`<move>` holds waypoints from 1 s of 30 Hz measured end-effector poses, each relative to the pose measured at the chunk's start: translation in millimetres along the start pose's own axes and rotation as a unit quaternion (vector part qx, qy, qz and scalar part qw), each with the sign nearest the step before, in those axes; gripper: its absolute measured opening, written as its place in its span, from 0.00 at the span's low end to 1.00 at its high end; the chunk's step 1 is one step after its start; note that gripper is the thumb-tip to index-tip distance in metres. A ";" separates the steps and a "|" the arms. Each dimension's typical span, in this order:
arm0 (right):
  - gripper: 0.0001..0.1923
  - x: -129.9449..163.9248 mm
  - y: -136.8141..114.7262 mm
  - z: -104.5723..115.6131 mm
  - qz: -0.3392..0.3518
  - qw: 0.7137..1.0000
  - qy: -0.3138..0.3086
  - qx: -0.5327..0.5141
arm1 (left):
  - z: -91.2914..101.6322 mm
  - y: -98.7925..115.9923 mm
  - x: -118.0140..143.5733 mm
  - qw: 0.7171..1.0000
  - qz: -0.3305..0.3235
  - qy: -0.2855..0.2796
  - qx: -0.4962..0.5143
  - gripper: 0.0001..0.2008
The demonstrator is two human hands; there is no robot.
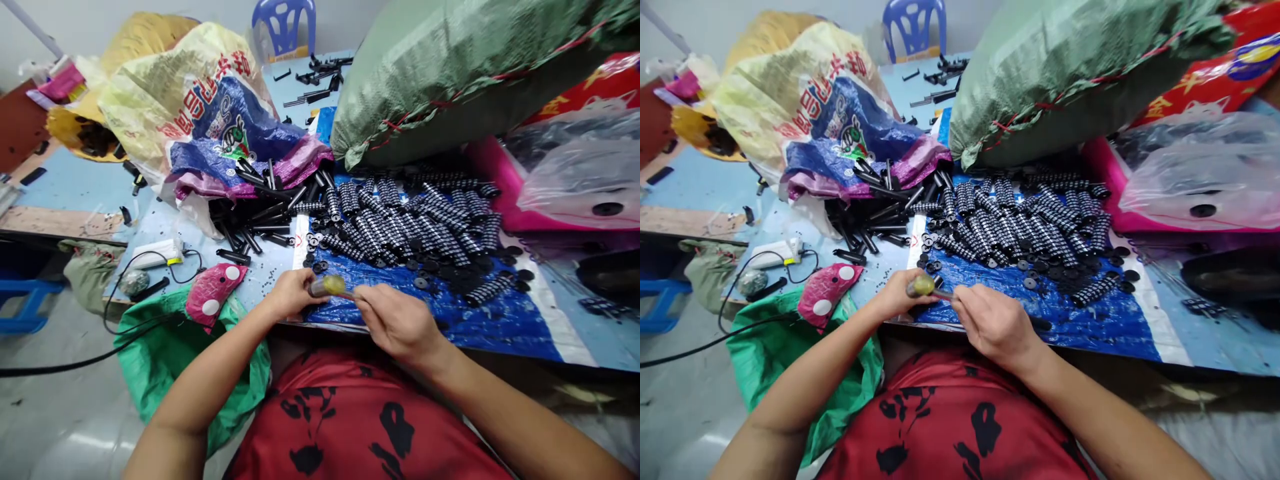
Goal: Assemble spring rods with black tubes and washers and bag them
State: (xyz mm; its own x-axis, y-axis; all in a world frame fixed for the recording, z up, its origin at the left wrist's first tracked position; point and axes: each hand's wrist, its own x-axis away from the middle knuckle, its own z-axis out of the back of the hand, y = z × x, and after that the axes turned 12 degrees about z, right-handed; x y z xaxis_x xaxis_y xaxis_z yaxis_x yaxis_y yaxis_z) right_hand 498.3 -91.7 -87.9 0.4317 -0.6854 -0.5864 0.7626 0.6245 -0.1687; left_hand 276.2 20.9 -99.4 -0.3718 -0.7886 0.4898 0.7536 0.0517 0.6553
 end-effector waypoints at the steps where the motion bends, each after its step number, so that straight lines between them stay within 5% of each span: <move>1: 0.09 0.9 -3.3 0.0 0.020 0.999 0.036 -0.026 | 2.2 0.9 -2.3 1.000 0.001 -0.012 -0.002 0.20; 3: 0.11 2.1 -10.8 -2.7 0.061 0.995 0.060 -0.058 | 4.6 2.0 -8.0 0.999 0.013 -0.038 0.004 0.21; 8: 0.07 4.1 -19.4 -11.9 0.080 0.995 -0.045 -0.041 | -1.5 9.9 -17.0 0.998 0.026 -0.035 -0.040 0.20; 13: 0.12 33.4 13.2 -0.2 0.068 0.996 0.063 -0.008 | 22.5 16.3 29.4 0.991 -0.002 0.022 -0.133 0.11; 15: 0.11 51.6 30.3 5.4 0.041 0.996 0.039 0.072 | 49.8 4.8 64.7 0.985 -0.007 -0.027 -0.168 0.12; 18: 0.09 65.7 45.4 8.5 0.005 0.990 -0.022 0.142 | 89.1 -20.7 108.6 0.948 0.046 -0.188 -0.251 0.18; 21: 0.11 50.6 47.6 2.8 0.001 0.993 -0.010 0.117 | 99.9 -32.6 123.6 0.942 0.071 -0.254 -0.207 0.26; 23: 0.12 28.9 46.6 -6.0 0.021 0.994 0.013 0.110 | 92.5 -30.3 114.9 0.968 0.011 -0.186 -0.168 0.20; 25: 0.11 5.5 47.2 -17.7 0.041 0.991 0.017 0.126 | 84.4 -26.1 93.4 0.974 -0.015 0.006 -0.225 0.12; 27: 0.10 -14.3 50.3 -30.2 0.039 0.987 -0.008 0.157 | 83.1 -24.8 65.3 0.912 0.041 0.196 -0.357 0.13; 30: 0.08 -33.4 56.1 -44.2 -0.001 0.979 -0.079 0.190 | 94.6 -30.0 27.4 0.836 0.126 0.263 -0.466 0.16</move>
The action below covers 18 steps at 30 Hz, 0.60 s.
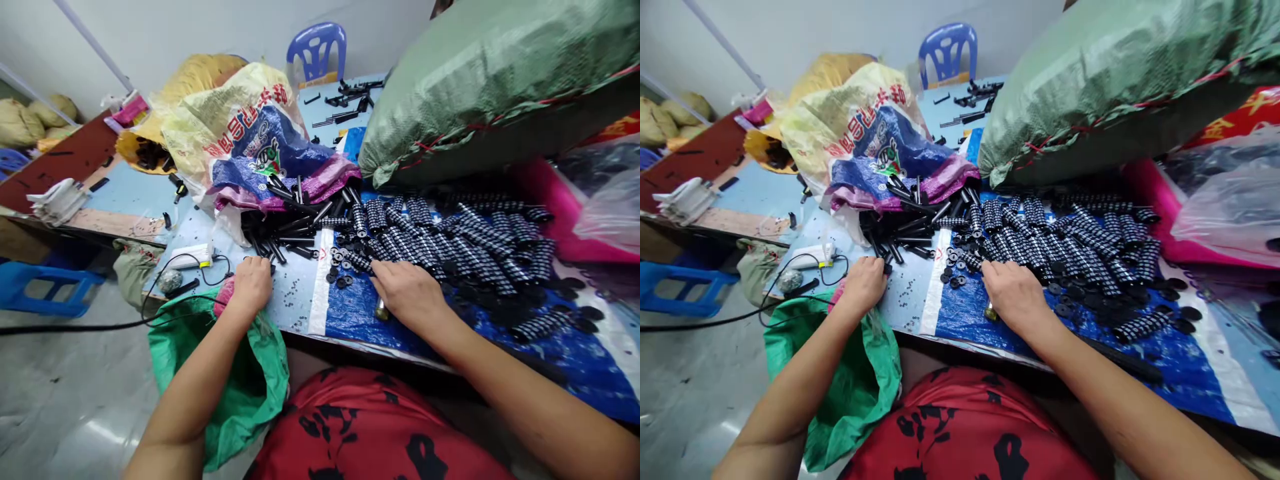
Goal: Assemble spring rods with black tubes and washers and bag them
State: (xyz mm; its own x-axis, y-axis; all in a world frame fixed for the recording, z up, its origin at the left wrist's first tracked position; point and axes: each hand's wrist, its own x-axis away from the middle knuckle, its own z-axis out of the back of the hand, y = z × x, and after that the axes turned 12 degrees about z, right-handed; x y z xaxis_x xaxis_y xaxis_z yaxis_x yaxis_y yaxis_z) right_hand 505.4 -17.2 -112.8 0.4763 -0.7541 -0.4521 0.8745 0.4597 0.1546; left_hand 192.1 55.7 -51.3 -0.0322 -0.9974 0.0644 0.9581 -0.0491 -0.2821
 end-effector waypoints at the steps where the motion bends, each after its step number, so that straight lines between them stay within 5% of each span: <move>1: 0.08 -4.1 0.5 -2.2 -0.011 0.999 -0.031 0.000 | -3.0 -1.0 -10.5 1.000 0.004 -0.007 -0.009 0.16; 6: 0.08 -9.1 5.3 -2.3 -0.054 0.990 -0.117 -0.049 | -8.6 -10.0 -34.6 1.000 -0.006 0.001 0.002 0.15; 9: 0.14 -0.5 10.5 0.5 -0.053 0.994 -0.050 -0.087 | -4.3 -5.8 -24.5 0.986 -0.049 0.139 0.072 0.11; 12: 0.15 14.2 13.7 6.1 -0.075 0.983 0.023 -0.166 | -2.2 14.0 -1.2 0.927 -0.162 0.261 0.217 0.08; 14: 0.13 25.7 13.4 12.0 -0.103 0.961 0.067 -0.247 | -6.4 32.6 15.9 0.905 -0.199 0.211 0.312 0.09; 16: 0.11 37.5 11.3 18.7 -0.139 0.927 0.104 -0.331 | -13.4 49.7 30.6 0.889 -0.160 0.080 0.421 0.13; 18: 0.11 47.2 8.6 24.1 -0.199 0.882 0.136 -0.405 | -19.4 62.2 41.4 0.829 -0.100 -0.058 0.547 0.15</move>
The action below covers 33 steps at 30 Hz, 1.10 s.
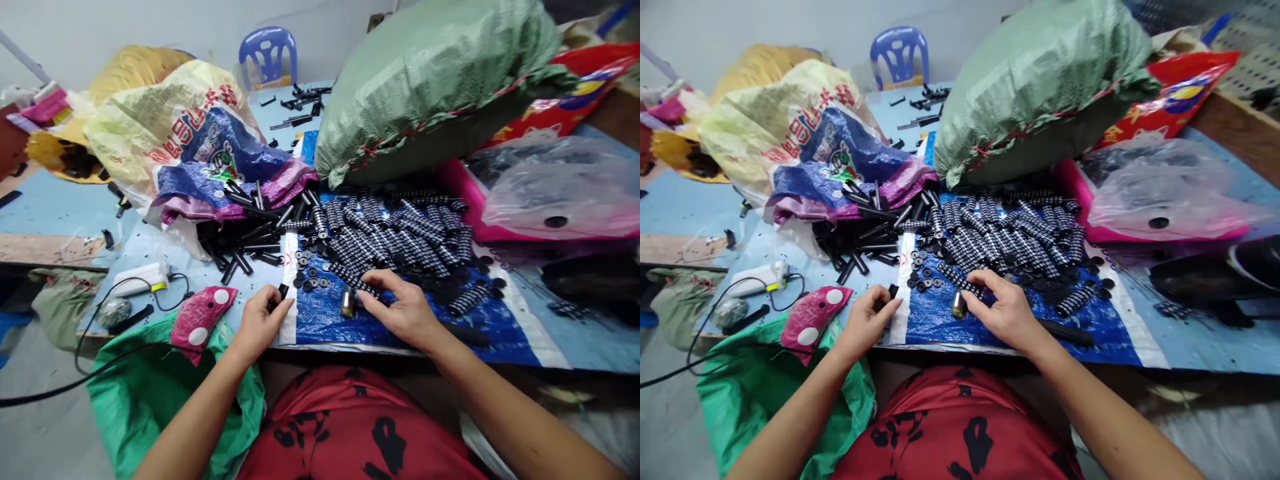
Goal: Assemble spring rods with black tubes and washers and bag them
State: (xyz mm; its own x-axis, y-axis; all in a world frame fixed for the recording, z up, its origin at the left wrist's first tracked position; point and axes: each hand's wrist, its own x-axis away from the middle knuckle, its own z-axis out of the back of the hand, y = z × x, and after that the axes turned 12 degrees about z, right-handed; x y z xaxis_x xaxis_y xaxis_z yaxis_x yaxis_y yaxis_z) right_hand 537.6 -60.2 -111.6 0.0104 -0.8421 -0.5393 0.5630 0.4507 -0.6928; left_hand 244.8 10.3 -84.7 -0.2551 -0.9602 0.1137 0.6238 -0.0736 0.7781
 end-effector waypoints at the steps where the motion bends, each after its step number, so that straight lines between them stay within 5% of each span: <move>1: 0.11 3.2 -1.3 1.4 -0.042 0.998 0.024 -0.042 | -5.7 0.7 2.7 0.996 0.041 -0.028 0.074 0.13; 3: 0.16 5.1 -3.5 0.9 -0.148 0.975 0.087 -0.140 | -13.7 3.8 6.3 0.970 0.102 -0.081 0.204 0.16; 6: 0.27 -1.4 -9.3 -5.4 -0.283 0.892 0.190 -0.296 | -20.9 11.6 10.8 0.943 0.159 -0.126 0.265 0.23; 8: 0.32 -7.5 -17.6 -9.8 -0.334 0.827 0.225 -0.393 | -23.0 17.1 15.6 0.962 0.145 -0.115 0.201 0.21; 11: 0.34 -11.5 -33.6 -14.4 -0.396 0.732 0.198 -0.518 | -23.3 26.8 26.4 0.994 0.055 -0.088 0.034 0.16; 13: 0.33 -10.1 -42.0 -17.7 -0.416 0.700 0.177 -0.552 | -24.2 34.7 33.5 0.997 0.012 -0.071 -0.031 0.14; 16: 0.32 -5.2 -47.8 -24.8 -0.399 0.722 0.156 -0.543 | -30.9 45.1 36.7 0.999 0.000 -0.034 -0.007 0.07; 19: 0.33 -0.9 -49.5 -31.3 -0.370 0.762 0.120 -0.517 | -44.1 51.7 29.7 0.987 0.030 -0.009 0.160 0.04; 22: 0.34 1.7 -50.2 -30.8 -0.360 0.767 0.097 -0.522 | -57.4 57.6 22.0 0.909 0.080 -0.048 0.406 0.10; 25: 0.32 1.7 -49.0 -25.8 -0.382 0.731 0.130 -0.551 | -65.9 62.5 20.6 0.844 0.127 -0.104 0.510 0.15; 29: 0.30 -3.9 -48.7 -29.4 -0.394 0.706 0.196 -0.555 | -80.1 65.9 22.0 0.915 0.085 -0.095 0.383 0.16; 33: 0.29 -4.4 -47.7 -38.2 -0.324 0.781 0.136 -0.516 | -93.9 67.6 22.2 0.963 0.044 -0.092 0.251 0.18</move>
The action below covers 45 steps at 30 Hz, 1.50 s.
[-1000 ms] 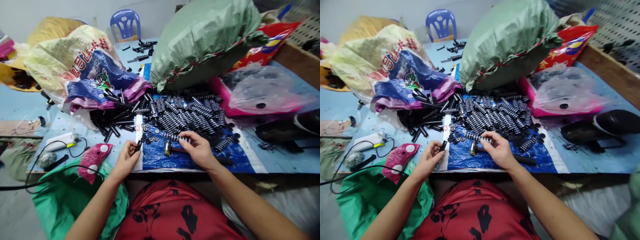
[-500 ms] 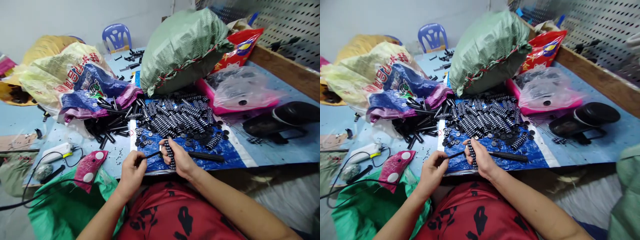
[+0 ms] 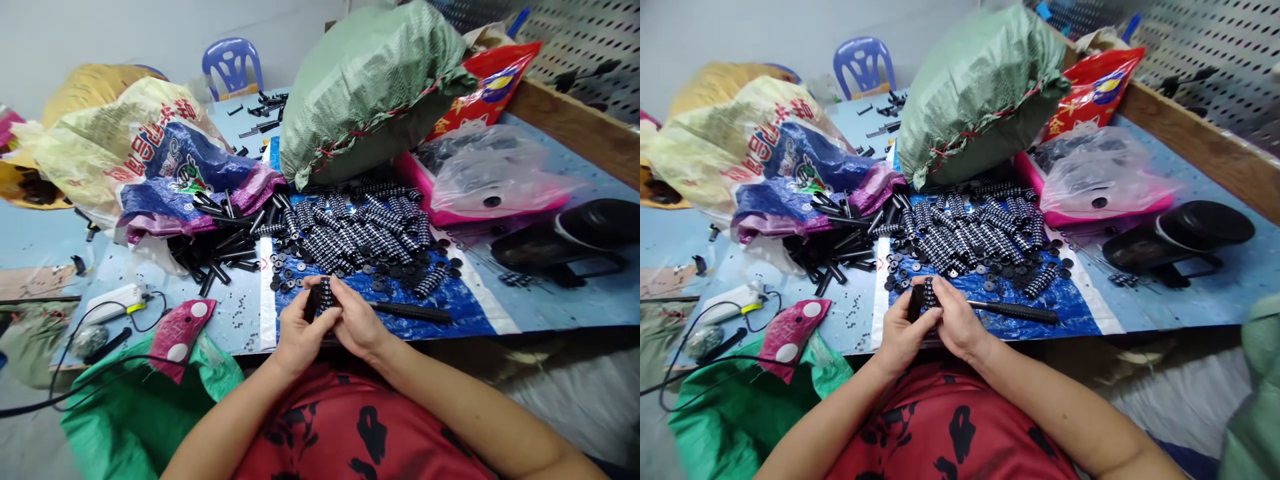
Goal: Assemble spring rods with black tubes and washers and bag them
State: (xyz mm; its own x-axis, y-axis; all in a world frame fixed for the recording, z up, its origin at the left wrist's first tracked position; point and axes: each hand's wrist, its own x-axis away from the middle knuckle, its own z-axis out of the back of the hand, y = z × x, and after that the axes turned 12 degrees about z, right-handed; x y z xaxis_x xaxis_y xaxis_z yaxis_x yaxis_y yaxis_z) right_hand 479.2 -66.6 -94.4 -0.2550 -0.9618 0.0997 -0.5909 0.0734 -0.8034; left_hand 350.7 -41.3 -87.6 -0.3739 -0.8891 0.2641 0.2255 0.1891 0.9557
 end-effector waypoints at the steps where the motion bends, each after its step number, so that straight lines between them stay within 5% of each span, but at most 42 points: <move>1: 0.29 0.6 0.8 3.4 0.031 0.998 -0.032 0.046 | -0.1 -0.3 0.5 1.000 0.011 0.002 -0.002 0.17; 3: 0.37 2.7 0.2 15.7 0.145 0.967 -0.112 0.178 | 3.9 0.5 3.6 0.999 0.049 -0.001 0.024 0.17; 6: 0.58 6.1 -3.6 38.2 0.358 0.814 -0.235 0.393 | 14.1 3.0 9.6 0.992 0.098 -0.025 0.077 0.18; 8: 0.59 8.2 -5.5 47.5 0.429 0.727 -0.275 0.460 | 18.4 3.2 11.7 0.991 0.101 -0.030 0.077 0.20; 14: 0.55 15.1 -6.1 43.9 0.491 0.667 -0.242 0.506 | 11.5 -1.1 11.6 0.991 0.115 0.025 0.057 0.32; 17: 0.54 17.0 -6.0 38.6 0.523 0.631 -0.249 0.516 | 6.6 -0.8 13.0 0.995 0.070 0.043 0.060 0.28; 23: 0.52 18.8 -6.0 35.0 0.528 0.607 -0.234 0.546 | 16.2 -4.4 13.5 0.967 0.154 -0.025 0.202 0.22; 31: 0.56 20.5 -8.6 43.0 0.486 0.612 -0.247 0.573 | 26.4 -7.3 9.1 0.947 0.230 -0.055 0.217 0.25; 33: 0.48 21.8 -14.4 59.4 0.469 0.593 -0.241 0.609 | 38.9 -12.0 7.9 0.976 0.172 -0.016 0.131 0.23; 35: 0.26 23.3 -18.7 78.8 0.438 0.545 -0.177 0.692 | 56.7 -17.6 5.8 0.996 0.075 0.035 -0.033 0.19; 37: 0.11 25.1 -20.8 93.2 0.384 0.507 -0.157 0.755 | 74.5 -21.1 1.8 0.976 0.002 0.063 -0.210 0.14; 39: 0.07 27.4 -22.5 96.0 0.373 0.492 -0.158 0.771 | 87.3 -20.6 -4.8 0.946 -0.006 0.057 -0.319 0.12; 45: 0.14 27.4 -28.4 50.8 0.487 0.576 -0.142 0.641 | 94.3 -9.3 -25.9 0.935 0.114 -0.034 -0.334 0.19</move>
State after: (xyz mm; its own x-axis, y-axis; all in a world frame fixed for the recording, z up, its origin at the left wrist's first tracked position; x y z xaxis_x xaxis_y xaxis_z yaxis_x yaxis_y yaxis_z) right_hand 527.8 -108.5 -98.7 0.2562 -0.6468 -0.7183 0.8238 0.5348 -0.1877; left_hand 273.5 19.2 -91.1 -0.2989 -0.8245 0.4805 0.8096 0.0474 0.5851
